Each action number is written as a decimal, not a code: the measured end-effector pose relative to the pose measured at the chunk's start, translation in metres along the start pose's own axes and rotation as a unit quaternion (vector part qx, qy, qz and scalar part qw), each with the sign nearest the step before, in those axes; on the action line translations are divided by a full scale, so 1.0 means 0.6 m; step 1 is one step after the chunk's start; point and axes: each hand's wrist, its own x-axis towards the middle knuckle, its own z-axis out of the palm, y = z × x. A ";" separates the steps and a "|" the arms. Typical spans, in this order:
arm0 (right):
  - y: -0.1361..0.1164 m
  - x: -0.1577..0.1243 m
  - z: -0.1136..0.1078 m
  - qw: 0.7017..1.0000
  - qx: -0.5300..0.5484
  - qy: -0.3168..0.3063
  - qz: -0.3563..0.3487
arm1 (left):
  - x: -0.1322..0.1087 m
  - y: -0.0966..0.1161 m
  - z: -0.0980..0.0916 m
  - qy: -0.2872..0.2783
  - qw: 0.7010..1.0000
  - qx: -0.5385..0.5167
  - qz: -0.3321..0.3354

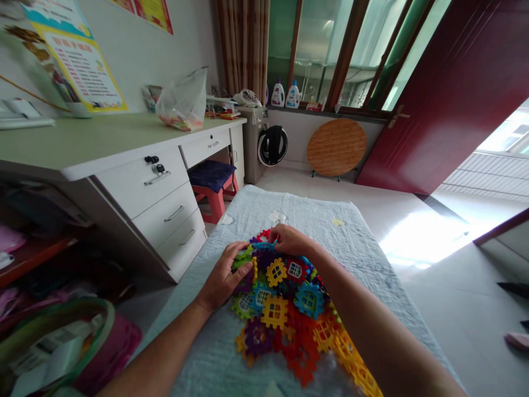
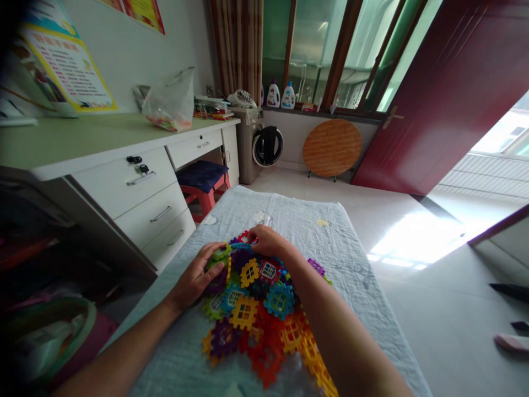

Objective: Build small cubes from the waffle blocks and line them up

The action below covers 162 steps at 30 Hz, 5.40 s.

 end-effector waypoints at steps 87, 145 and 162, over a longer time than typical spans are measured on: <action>0.101 -0.310 0.026 0.935 -0.011 0.316 0.160 | -0.026 0.131 0.044 -0.117 0.971 0.096 0.183; 0.080 -0.260 0.036 0.979 0.075 0.181 0.057 | 0.021 0.006 0.020 -0.118 0.970 -0.177 -0.116; -0.003 -0.258 0.020 0.966 0.150 0.201 -0.059 | 0.025 0.014 0.024 -0.102 0.977 -0.172 -0.079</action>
